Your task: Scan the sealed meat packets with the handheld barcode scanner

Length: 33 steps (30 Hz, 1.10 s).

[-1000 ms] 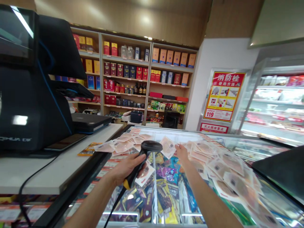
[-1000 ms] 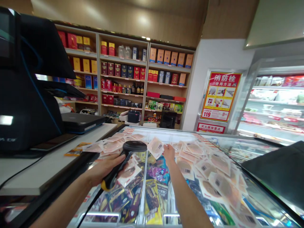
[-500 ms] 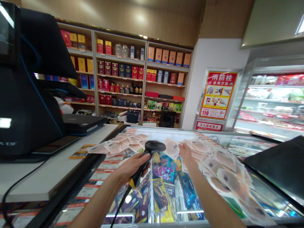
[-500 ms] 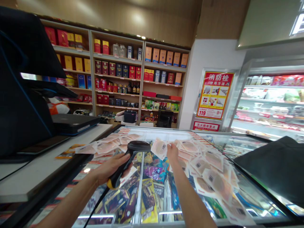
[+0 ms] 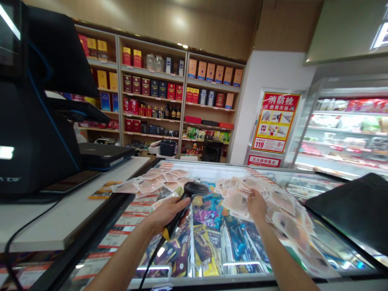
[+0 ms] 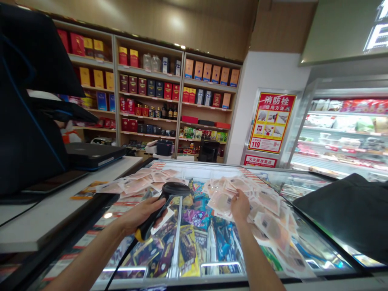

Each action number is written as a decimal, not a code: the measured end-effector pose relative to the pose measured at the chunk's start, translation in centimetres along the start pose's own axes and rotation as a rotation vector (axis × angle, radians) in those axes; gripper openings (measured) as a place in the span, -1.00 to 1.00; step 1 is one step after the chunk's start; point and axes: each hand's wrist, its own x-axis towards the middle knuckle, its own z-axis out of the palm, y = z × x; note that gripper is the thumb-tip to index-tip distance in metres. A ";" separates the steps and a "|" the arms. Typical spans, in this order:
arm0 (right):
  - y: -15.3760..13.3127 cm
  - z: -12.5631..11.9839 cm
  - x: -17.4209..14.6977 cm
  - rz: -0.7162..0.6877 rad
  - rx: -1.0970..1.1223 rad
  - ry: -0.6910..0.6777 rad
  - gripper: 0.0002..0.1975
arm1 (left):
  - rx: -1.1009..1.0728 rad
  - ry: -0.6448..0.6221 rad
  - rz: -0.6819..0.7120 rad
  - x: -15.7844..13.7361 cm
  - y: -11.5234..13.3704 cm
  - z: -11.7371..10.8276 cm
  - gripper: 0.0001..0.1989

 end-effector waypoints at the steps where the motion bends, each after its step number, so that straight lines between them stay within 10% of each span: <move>1: 0.1 0.0 -0.1 -0.034 -0.014 0.011 -0.64 | 0.003 0.001 0.003 -0.1 0.0 0.0 -0.67; 8: -3.8 -0.1 -2.1 -0.111 -0.090 0.050 -0.72 | 0.017 0.135 -0.018 -0.8 -0.6 -1.1 -0.69; 19: -16.5 3.7 -10.0 -0.449 0.042 -0.519 -0.63 | 0.025 0.427 -0.035 -5.3 -0.4 -6.8 -0.67; 33: -18.4 6.5 -8.5 -0.131 0.506 -0.795 -0.85 | 0.031 0.533 -0.069 -7.3 -0.3 -8.3 -0.68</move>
